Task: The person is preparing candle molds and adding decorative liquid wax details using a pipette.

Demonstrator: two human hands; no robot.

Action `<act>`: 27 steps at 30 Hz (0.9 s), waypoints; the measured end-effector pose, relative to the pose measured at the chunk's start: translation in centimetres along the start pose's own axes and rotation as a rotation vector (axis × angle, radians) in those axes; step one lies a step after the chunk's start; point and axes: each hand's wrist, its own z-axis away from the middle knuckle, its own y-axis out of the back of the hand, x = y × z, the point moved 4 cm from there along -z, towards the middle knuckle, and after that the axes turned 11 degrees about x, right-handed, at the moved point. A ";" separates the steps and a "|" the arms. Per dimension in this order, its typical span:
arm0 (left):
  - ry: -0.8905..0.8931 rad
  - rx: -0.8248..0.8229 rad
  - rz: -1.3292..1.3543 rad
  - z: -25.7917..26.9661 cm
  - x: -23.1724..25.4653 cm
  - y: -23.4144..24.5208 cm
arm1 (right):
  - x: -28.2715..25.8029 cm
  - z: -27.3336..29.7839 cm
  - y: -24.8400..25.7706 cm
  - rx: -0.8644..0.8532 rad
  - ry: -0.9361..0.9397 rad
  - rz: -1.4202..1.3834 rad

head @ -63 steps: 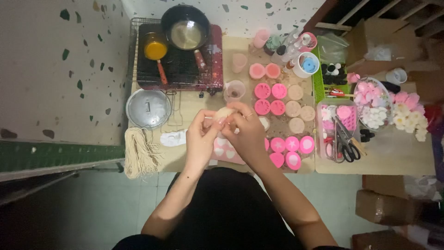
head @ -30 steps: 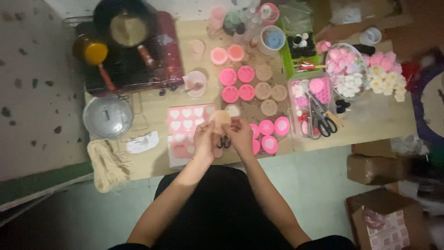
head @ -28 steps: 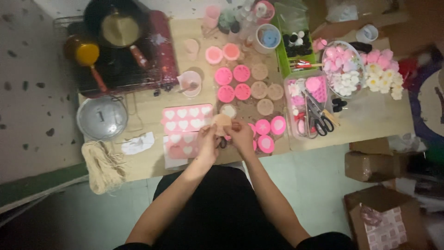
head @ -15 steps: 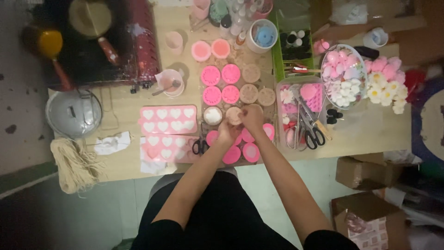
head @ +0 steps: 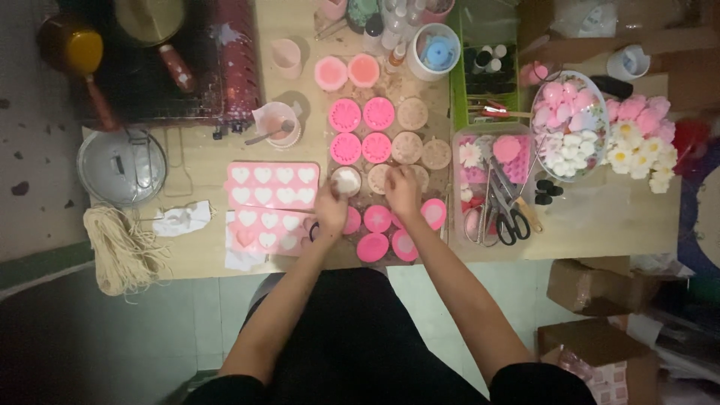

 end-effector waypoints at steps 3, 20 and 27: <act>-0.340 0.037 -0.152 0.0 4.1 2.8 | -2.0 0.4 0.9 -0.015 -0.037 -0.064; -0.445 0.000 -0.247 -3.3 -1.1 -2.2 | -1.8 1.2 -0.2 -0.048 -0.020 -0.022; -0.384 -0.014 -0.257 -2.9 1.1 -0.9 | -2.4 0.8 0.6 -0.068 -0.062 -0.068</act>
